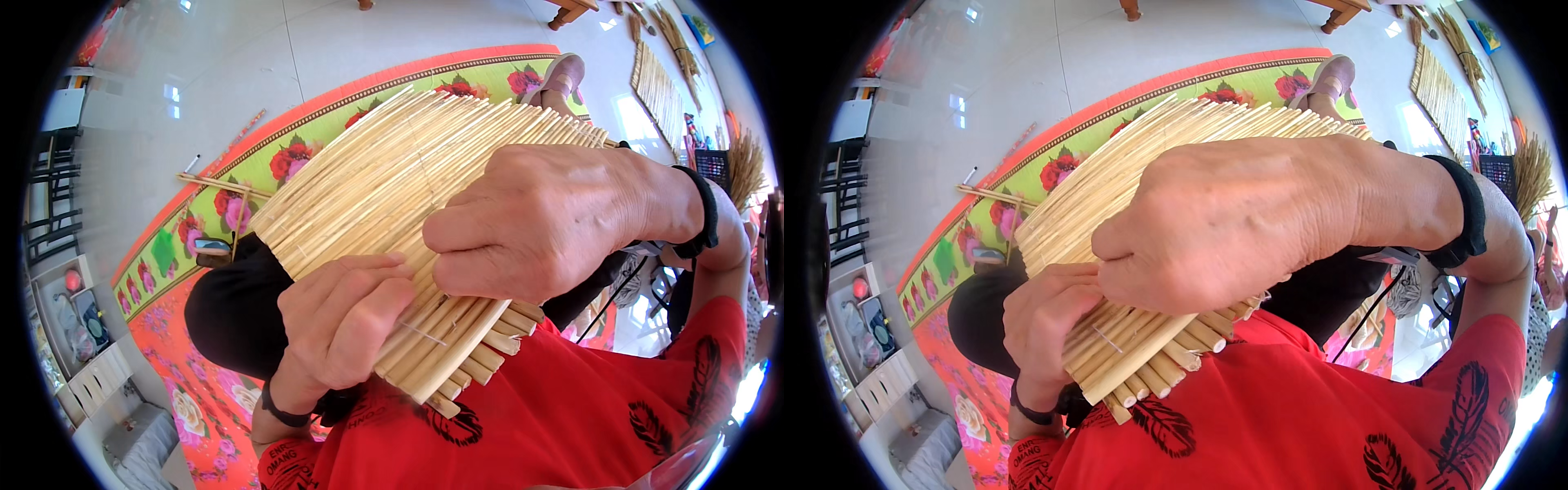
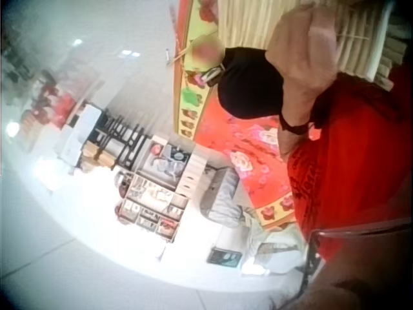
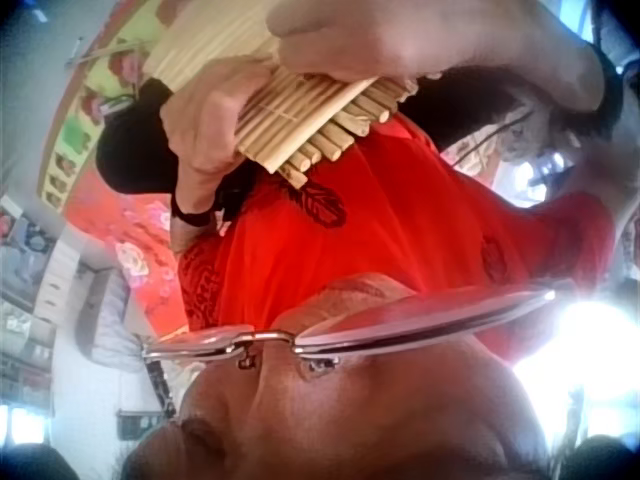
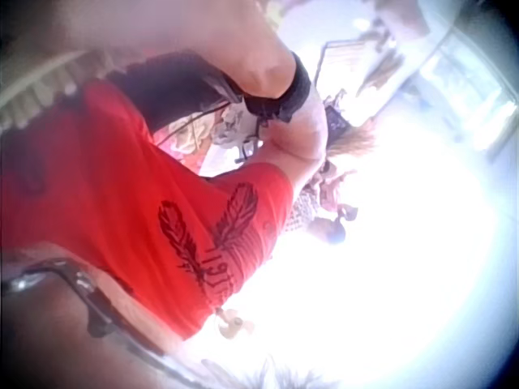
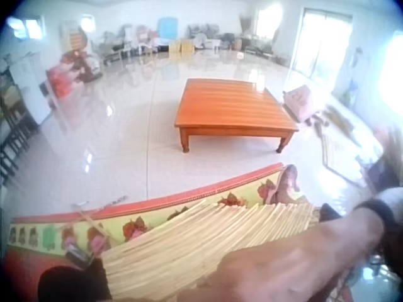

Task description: The person uses a needle and thread to sew together strips of bamboo and small bamboo tubes. They thread the needle through pre-drilled holes in the tubes and strips, pulling the thread tight to secure the pieces into a fan-like structure.

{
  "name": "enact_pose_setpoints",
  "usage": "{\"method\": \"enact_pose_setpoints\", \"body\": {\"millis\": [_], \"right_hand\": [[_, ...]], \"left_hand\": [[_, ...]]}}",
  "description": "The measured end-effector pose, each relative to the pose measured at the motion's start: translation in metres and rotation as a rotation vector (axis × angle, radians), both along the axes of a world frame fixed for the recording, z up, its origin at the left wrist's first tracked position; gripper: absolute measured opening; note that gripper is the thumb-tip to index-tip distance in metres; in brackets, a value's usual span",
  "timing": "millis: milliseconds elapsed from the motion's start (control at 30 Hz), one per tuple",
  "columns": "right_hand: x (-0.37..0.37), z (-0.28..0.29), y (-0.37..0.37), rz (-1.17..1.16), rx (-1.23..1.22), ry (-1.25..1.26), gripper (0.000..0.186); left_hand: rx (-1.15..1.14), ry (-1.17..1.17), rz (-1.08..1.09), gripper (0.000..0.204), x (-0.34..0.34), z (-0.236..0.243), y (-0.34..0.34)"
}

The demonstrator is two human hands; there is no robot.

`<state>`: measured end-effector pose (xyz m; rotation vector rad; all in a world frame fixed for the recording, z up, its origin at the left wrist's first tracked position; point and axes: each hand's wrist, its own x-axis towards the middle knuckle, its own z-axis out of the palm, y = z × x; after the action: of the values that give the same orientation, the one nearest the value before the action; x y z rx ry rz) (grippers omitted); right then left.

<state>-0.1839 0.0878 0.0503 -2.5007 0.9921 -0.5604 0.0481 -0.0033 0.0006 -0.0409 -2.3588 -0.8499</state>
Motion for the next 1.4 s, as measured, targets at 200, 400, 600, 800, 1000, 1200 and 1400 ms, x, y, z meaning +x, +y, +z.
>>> {"method": "enact_pose_setpoints", "body": {"millis": [200,400,600,800,1000,1200,1400], "right_hand": [[0.004,0.004,-0.003,-0.039,-0.005,-0.029,0.020],[0.005,0.001,-0.003,-0.081,-0.036,-0.070,0.023],[0.006,0.002,-0.004,-0.123,-0.039,-0.073,0.023],[0.006,-0.002,-0.007,-0.142,-0.074,-0.124,0.021],[0.006,-0.002,-0.005,-0.126,-0.031,-0.132,0.019],[0.002,-0.004,0.001,-0.080,-0.044,-0.090,0.019],[-0.016,0.002,0.012,-0.151,-0.116,0.020,0.016]], "left_hand": [[0.083,-0.044,0.005,0.035,0.003,0.003,-0.001],[0.091,0.013,0.008,0.040,0.002,-0.001,0.000],[0.145,-0.037,0.042,0.040,0.003,0.004,0.002],[0.161,-0.011,0.055,0.038,0.003,0.001,0.002],[0.120,0.022,0.029,0.038,0.000,-0.002,0.003],[0.032,0.011,0.001,0.034,0.001,-0.003,0.006],[0.023,0.040,-0.025,0.030,-0.005,-0.004,0.002]]}}
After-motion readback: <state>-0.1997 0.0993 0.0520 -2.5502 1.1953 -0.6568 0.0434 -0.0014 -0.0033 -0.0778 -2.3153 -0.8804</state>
